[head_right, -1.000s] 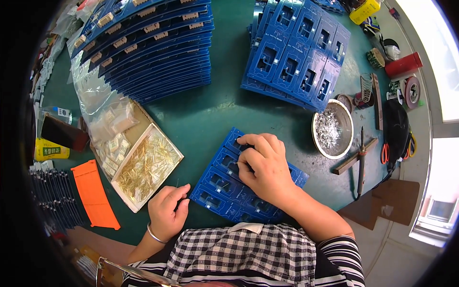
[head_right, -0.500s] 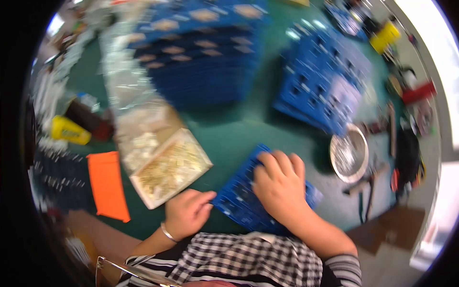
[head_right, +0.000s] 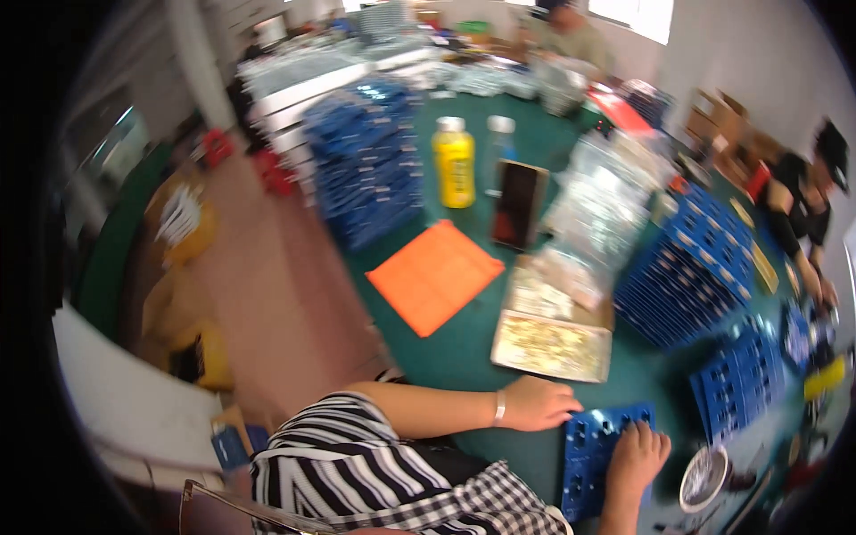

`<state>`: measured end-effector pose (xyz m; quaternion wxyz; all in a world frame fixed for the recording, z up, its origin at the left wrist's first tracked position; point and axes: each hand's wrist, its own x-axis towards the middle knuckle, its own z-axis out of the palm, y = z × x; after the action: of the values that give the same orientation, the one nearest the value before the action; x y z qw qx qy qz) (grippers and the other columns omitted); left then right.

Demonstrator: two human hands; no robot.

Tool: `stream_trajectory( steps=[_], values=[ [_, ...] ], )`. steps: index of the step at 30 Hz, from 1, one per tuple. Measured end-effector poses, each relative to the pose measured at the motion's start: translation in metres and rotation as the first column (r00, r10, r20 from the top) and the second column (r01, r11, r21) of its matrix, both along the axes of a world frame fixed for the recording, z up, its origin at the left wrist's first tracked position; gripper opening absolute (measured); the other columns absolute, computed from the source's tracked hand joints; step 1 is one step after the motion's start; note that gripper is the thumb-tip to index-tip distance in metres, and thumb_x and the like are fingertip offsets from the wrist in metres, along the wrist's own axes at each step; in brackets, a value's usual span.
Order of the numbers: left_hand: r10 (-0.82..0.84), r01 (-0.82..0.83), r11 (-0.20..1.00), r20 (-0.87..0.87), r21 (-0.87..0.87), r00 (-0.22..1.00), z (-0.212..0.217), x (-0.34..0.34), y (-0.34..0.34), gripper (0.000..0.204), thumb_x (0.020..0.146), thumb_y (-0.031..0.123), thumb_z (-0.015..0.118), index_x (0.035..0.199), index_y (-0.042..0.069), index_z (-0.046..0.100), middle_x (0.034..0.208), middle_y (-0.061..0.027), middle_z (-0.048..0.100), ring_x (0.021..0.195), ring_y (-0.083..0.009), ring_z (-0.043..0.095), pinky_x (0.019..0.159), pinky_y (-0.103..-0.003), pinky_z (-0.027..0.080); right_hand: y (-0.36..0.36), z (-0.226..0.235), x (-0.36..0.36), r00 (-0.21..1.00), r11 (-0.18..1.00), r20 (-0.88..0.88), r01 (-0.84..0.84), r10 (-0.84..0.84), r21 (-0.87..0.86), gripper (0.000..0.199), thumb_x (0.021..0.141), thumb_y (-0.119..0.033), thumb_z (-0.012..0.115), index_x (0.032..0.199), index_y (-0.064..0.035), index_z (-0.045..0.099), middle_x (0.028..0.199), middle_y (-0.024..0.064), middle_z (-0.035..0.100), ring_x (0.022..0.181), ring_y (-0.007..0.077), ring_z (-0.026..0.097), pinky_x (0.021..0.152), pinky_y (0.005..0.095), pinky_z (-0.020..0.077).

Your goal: The person inserts metal components into slots on a circuit board by hand and then solders them onto the board using a soldering iron and solder wire.

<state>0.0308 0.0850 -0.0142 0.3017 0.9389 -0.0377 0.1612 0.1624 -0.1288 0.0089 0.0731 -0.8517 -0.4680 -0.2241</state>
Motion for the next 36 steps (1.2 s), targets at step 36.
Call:
stream_trajectory(
  steps=[36],
  values=[
    [-0.002,-0.01,0.997,0.149,0.075,0.989,-0.009,0.003,-0.003,0.017,0.084,0.023,0.059,0.094,0.013,0.066,0.09,-0.0089,0.062,0.086,-0.0289,0.063,0.075,-0.042,0.051,-0.016,0.006,-0.028,0.982,0.975,-0.094,0.147,-0.164,-0.168,0.051,0.089,-0.03,0.055,0.131,-0.0023,0.05,0.129,0.0111,0.054,0.115,0.0288,0.048,0.098,0.0425,0.0335]
  ],
)
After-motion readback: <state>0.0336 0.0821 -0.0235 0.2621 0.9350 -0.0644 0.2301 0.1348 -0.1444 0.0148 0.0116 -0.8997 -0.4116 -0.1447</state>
